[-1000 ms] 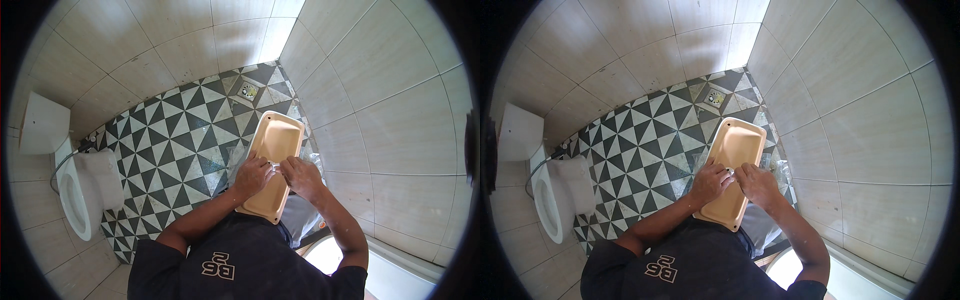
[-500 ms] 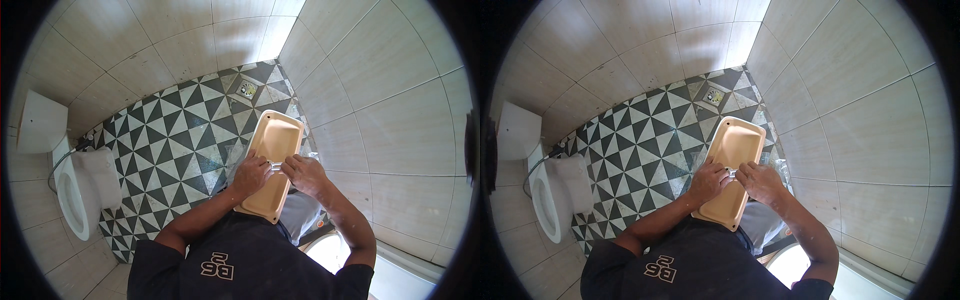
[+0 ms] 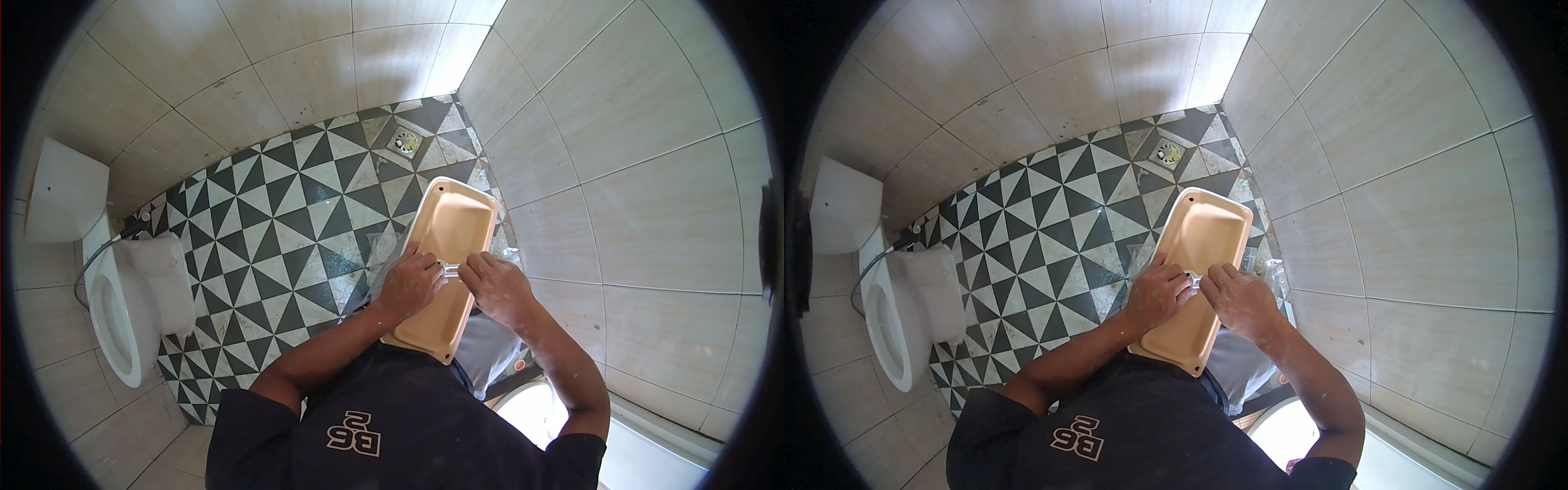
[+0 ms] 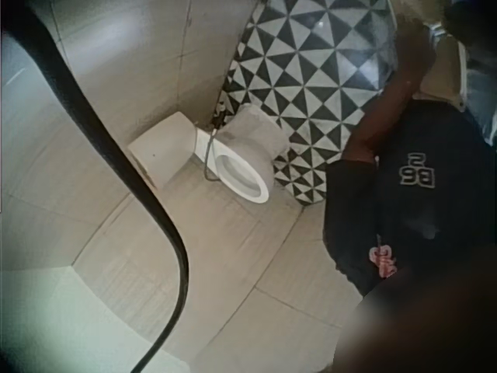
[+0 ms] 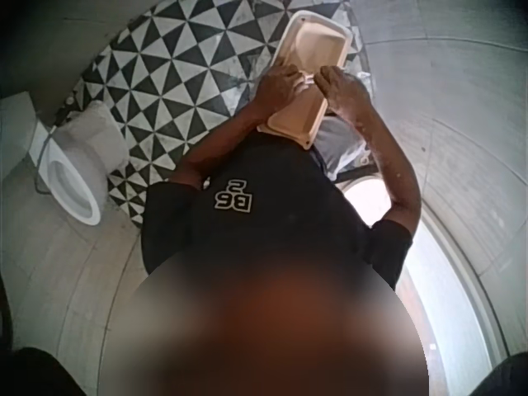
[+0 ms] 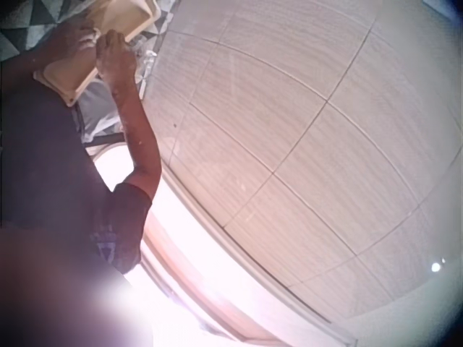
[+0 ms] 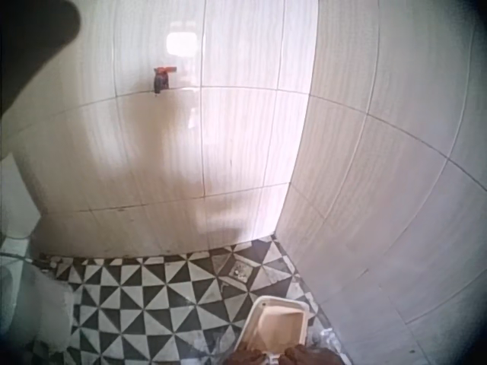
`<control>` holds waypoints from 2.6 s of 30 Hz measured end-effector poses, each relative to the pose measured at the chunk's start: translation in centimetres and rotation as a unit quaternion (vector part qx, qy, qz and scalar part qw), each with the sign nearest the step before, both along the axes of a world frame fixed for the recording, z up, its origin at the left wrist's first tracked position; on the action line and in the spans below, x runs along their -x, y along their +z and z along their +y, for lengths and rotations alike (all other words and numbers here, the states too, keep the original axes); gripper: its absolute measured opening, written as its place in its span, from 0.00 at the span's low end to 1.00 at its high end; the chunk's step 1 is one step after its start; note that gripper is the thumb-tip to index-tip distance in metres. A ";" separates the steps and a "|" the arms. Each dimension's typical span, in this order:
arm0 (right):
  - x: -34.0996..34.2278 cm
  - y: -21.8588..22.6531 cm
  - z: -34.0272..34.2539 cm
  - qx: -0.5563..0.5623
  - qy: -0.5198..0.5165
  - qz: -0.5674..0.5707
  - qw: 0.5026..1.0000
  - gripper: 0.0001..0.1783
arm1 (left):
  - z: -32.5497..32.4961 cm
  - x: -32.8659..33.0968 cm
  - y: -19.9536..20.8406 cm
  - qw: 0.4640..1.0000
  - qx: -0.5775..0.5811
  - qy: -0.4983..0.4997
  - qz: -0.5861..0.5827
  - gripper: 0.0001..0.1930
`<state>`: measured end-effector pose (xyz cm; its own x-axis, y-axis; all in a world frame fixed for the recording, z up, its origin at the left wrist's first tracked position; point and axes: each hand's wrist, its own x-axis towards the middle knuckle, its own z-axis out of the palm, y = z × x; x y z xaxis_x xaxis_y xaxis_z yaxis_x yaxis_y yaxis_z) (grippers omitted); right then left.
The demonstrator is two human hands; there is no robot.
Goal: Replacing or repairing a component inside a ceramic toilet tank lid.
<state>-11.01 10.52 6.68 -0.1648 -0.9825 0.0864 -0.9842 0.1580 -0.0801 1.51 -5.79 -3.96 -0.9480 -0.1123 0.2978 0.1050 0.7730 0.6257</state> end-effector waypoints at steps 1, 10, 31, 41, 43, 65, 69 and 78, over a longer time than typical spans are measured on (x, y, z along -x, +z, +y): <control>0.1 -0.1 0.1 -0.011 0.004 0.014 1.000 0.12 | 0.0 0.1 0.0 1.000 -0.005 -0.003 0.000 0.08; -0.2 -1.2 0.6 -0.016 -0.087 -0.025 0.996 0.13 | 0.0 0.2 -0.5 1.000 -0.005 -0.009 0.009 0.08; -0.6 0.3 -0.5 0.022 -0.027 -0.019 0.999 0.13 | -0.2 0.0 -0.3 1.000 -0.004 -0.009 0.019 0.08; -0.5 -0.9 0.4 -0.035 -0.099 -0.016 0.994 0.15 | -0.3 0.3 -0.2 1.000 0.009 -0.010 0.017 0.08; -0.7 -0.1 -0.3 0.003 -0.072 -0.025 0.997 0.15 | -0.3 0.2 -0.3 1.000 0.000 -0.008 0.017 0.08; -0.7 -0.9 0.1 -0.049 -0.045 -0.007 0.998 0.08 | -0.1 0.4 -0.2 1.000 0.000 -0.016 0.015 0.07; -0.6 -2.3 0.5 -0.031 -0.065 0.009 0.997 0.10 | -0.3 0.5 -0.7 1.000 -0.004 -0.018 0.017 0.07; -0.7 -0.3 0.2 -0.005 -0.090 -0.016 0.996 0.17 | -0.3 0.4 -0.6 1.000 -0.005 -0.022 0.012 0.09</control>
